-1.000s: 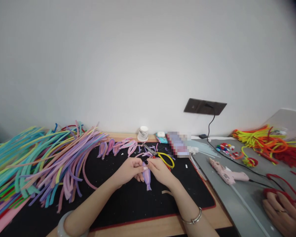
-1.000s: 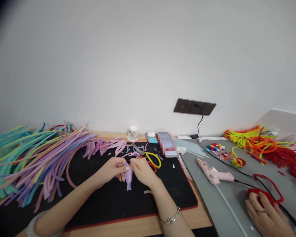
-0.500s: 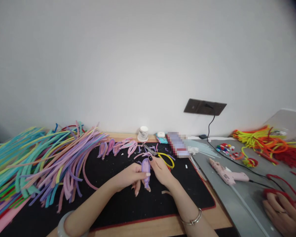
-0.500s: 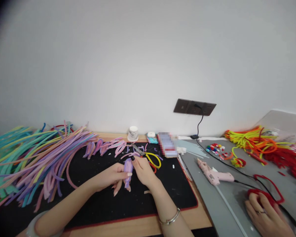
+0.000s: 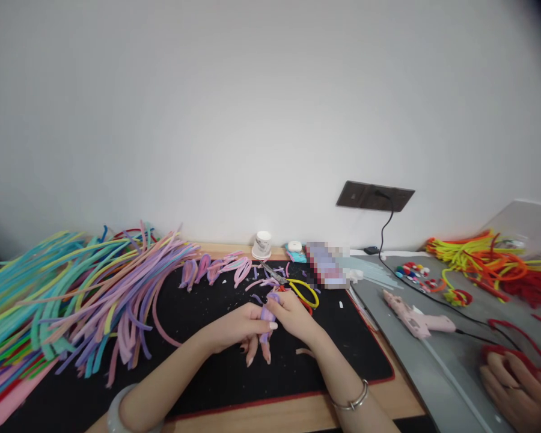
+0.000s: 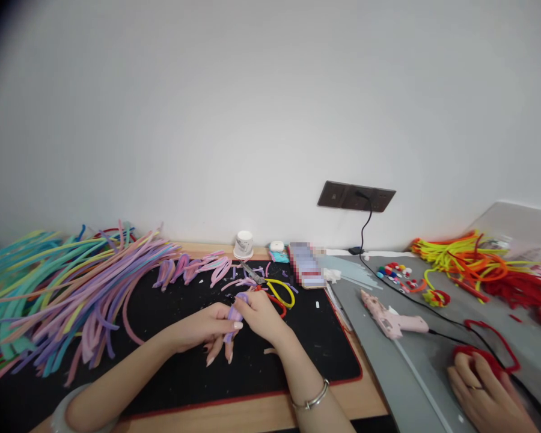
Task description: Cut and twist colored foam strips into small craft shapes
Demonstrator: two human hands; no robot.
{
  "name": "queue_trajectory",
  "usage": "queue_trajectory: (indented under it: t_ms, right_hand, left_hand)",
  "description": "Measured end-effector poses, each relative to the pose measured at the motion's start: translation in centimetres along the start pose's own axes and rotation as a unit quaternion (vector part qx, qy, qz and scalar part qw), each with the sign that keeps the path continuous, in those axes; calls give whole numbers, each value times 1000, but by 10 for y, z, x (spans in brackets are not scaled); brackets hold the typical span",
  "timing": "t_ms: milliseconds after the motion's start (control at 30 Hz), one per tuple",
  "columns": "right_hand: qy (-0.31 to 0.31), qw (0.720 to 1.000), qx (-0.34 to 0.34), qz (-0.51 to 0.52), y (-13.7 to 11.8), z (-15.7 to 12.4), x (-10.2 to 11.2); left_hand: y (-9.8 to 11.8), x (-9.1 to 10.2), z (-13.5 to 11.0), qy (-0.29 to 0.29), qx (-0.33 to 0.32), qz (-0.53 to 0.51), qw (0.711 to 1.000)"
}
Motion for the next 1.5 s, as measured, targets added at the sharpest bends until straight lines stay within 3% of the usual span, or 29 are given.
queue_trajectory:
  t_ms: [333,600,733,833,933,1067,1133,1300,1500]
  right_hand:
    - [81,989,61,-107,-7,3,9]
    - [81,988,64,-117,-9,3,15]
    - [102,984,81,-125,-9,3,18]
    - [125,986,77,-84,-9,2,26]
    - [170,982,56,-62,-7,-1,39]
    - [206,975,40,-69,-7,-4,47]
    - [208,975,40,-68,-7,-4,47]
    - [219,973,26,-73,-6,-4,48]
    - [216,973,21,-75,-4,-5,47]
  left_hand:
    - [-10,2,4,21,46,-66,997]
    - [-10,-1,-2,-15,59,-71,996]
    - [-8,2,-3,0,55,-80,995]
    - [-3,14,-3,55,34,-79,995]
    - [3,42,-3,153,-15,-80,985]
    - [13,93,-12,311,-88,-133,937]
    - [15,115,-22,388,-101,-181,898]
    - [11,135,-35,425,-58,-253,867]
    - [-3,154,-40,502,-62,-279,816]
Point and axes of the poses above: each hand's wrist, its own z-axis towards the middle knuckle, its own x-axis out of the back of the hand, y = z × x, the point moved 7 cm from there along z, towards the middle knuckle, and after that the axes turned 9 degrees about y, right-handed, at the moved point
